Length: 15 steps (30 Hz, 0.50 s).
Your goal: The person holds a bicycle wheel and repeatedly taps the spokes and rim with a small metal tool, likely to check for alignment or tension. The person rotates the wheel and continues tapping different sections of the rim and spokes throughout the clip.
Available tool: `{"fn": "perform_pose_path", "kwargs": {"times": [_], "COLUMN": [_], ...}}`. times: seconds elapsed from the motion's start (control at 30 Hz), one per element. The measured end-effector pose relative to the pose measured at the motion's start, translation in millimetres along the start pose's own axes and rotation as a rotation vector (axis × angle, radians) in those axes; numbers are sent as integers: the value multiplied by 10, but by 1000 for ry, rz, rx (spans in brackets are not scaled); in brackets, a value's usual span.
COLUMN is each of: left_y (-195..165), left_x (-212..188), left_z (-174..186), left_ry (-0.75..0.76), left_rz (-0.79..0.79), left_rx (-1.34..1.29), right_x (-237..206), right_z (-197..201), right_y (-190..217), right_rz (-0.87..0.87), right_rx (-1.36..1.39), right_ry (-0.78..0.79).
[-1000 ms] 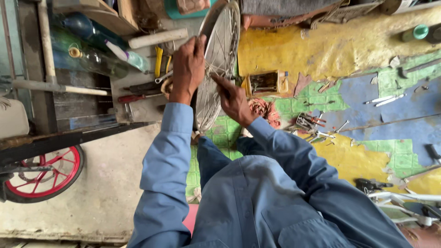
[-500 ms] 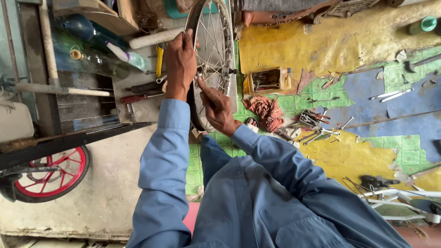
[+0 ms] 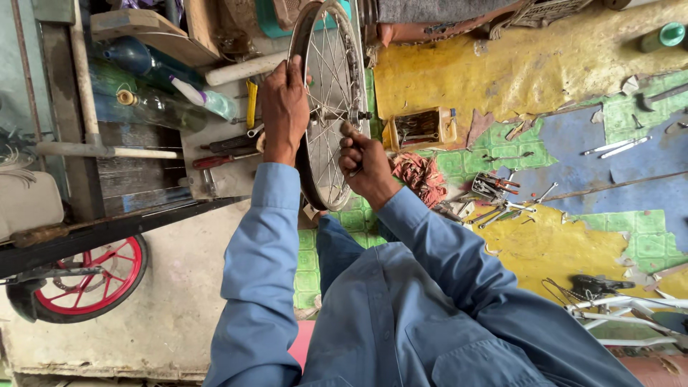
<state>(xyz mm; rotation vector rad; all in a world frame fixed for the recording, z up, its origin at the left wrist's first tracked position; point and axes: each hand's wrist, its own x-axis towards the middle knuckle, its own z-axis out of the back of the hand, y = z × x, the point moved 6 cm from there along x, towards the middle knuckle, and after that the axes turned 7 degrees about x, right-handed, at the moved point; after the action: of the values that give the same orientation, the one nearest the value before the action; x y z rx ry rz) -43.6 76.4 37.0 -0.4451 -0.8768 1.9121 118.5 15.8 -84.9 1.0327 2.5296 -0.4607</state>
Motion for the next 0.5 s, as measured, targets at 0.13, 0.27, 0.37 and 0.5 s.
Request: {"fn": "perform_pose_path", "kwargs": {"times": [0.13,0.27,0.37,0.5], "left_y": [-15,13,4,55], "left_x": [-50,-108,-107,-86], "left_z": [-5,-22,-30,-87], "left_ry": [47,91,79,99], "left_rz": [40,126,83,120], "left_rx": [-10,6,3,-4], "right_x": [37,15,-66,-88], "right_z": [-139,-275,-294,-319], "right_y": [104,-21,-242,-280], "right_rz": [-29,-82,-213,-370], "right_rx": [149,55,-98,-31], "right_ry": [-288,-302,-177,-176]}}
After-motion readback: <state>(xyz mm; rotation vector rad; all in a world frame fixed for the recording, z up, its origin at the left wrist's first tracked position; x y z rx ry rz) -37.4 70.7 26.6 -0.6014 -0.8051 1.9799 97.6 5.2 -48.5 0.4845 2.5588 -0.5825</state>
